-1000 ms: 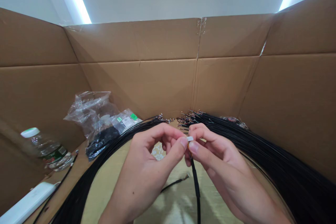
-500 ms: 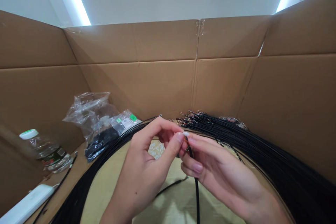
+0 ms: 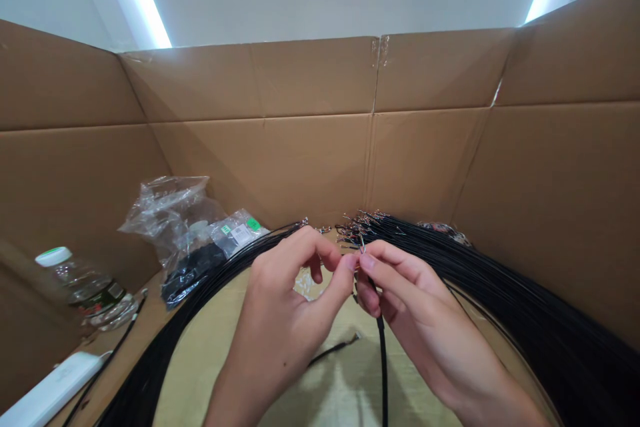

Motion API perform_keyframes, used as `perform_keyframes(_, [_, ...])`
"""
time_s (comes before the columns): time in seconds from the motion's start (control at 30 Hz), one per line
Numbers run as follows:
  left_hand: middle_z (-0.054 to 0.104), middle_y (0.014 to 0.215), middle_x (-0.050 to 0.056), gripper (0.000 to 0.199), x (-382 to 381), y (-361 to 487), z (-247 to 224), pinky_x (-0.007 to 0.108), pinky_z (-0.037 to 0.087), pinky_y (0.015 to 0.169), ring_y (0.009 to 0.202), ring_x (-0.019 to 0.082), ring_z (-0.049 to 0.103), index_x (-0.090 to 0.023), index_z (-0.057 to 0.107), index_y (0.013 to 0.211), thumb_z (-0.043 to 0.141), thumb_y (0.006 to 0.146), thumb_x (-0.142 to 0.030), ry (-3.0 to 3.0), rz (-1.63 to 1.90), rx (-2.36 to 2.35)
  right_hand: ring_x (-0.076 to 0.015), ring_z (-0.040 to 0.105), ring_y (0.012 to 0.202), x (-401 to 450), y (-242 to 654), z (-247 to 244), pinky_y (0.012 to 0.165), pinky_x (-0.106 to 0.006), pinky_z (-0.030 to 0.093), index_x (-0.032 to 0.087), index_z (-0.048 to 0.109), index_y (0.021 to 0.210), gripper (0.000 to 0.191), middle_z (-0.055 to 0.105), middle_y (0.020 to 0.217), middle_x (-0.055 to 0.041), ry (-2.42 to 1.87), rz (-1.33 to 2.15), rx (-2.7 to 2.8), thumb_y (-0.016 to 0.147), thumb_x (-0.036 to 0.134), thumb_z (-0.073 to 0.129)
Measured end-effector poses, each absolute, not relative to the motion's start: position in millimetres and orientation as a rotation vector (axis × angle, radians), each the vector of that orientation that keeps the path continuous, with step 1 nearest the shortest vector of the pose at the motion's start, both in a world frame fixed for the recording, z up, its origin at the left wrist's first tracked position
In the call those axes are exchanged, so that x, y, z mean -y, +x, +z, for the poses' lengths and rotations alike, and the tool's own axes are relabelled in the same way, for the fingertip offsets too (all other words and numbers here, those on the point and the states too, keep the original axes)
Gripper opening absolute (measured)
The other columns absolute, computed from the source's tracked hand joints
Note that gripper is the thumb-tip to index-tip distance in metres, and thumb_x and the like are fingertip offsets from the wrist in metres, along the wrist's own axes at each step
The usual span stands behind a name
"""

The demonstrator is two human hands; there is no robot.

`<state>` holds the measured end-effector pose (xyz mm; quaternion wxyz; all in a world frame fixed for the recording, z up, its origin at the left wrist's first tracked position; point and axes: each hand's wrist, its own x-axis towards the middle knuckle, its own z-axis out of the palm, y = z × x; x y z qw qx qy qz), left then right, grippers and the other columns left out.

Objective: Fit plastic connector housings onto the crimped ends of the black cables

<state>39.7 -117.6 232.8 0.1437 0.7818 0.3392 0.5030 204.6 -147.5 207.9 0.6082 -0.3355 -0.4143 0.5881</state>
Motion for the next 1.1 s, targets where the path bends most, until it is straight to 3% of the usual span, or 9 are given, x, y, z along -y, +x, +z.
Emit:
perform_keyframes(0.2, [0.067, 0.071, -0.005, 0.023, 115.2, 40.8, 231.8, 0.024, 0.049, 0.066, 0.066, 0.012, 0.060, -0.022, 0.068, 0.079, 0.068, 0.102, -0.017, 2.154, 1.407, -0.997, -0.0131, 0.052, 0.073, 148.6, 203.4, 210.3, 0.073, -0.028, 0.043, 0.021, 0.075, 0.092, 0.035, 0.061, 0.078, 0.0028, -0.768, 1.284, 0.965, 0.089, 0.052, 0.093])
perform_keyframes(0.37, [0.075, 0.086, -0.004, 0.008, 116.1, 41.4, 229.9, 0.022, 0.056, 0.072, 0.076, 0.013, 0.068, -0.024, 0.074, 0.096, 0.071, 0.101, -0.018, 2.017, 1.399, -0.881, -0.0131, 0.053, 0.070, 146.9, 205.0, 209.1, 0.069, -0.027, 0.043, 0.023, 0.077, 0.093, 0.033, 0.062, 0.078, 0.0026, -0.774, 1.230, 0.981, 0.088, 0.051, 0.093])
perform_keyframes(0.63, [0.075, 0.086, -0.006, 0.013, 121.1, 43.4, 231.1, 0.020, 0.056, 0.079, 0.080, 0.011, 0.067, -0.026, 0.077, 0.096, 0.073, 0.100, -0.015, 2.044, 1.426, -0.803, -0.0131, 0.057, 0.070, 148.3, 205.3, 207.7, 0.068, -0.027, 0.047, 0.024, 0.081, 0.091, 0.027, 0.067, 0.081, 0.0016, -0.768, 1.192, 1.035, 0.089, 0.048, 0.094])
perform_keyframes(0.8, [0.074, 0.083, -0.007, 0.017, 119.9, 47.9, 231.2, 0.019, 0.057, 0.074, 0.075, 0.010, 0.068, -0.026, 0.075, 0.114, 0.075, 0.099, -0.019, 1.952, 1.519, -0.872, -0.0137, 0.061, 0.071, 146.8, 205.3, 206.3, 0.069, -0.028, 0.049, 0.023, 0.081, 0.094, 0.027, 0.070, 0.083, -0.0001, -0.784, 1.202, 1.096, 0.091, 0.048, 0.091])
perform_keyframes(0.97, [0.080, 0.083, -0.004, 0.011, 117.4, 45.9, 232.6, 0.020, 0.057, 0.072, 0.075, 0.012, 0.072, -0.025, 0.081, 0.095, 0.074, 0.101, -0.020, 1.940, 1.435, -0.885, -0.0134, 0.062, 0.070, 146.4, 204.2, 205.9, 0.069, -0.027, 0.050, 0.023, 0.080, 0.095, 0.026, 0.070, 0.080, 0.0002, -0.797, 1.204, 1.112, 0.094, 0.047, 0.089])
perform_keyframes(1.1, [0.083, 0.085, -0.002, 0.011, 115.4, 45.6, 231.4, 0.021, 0.058, 0.072, 0.077, 0.013, 0.074, -0.023, 0.082, 0.093, 0.075, 0.101, -0.021, 1.917, 1.453, -0.912, -0.0122, 0.063, 0.071, 146.1, 202.1, 206.5, 0.070, -0.025, 0.052, 0.024, 0.082, 0.099, 0.023, 0.070, 0.081, 0.0006, -0.780, 1.170, 1.076, 0.096, 0.046, 0.088])
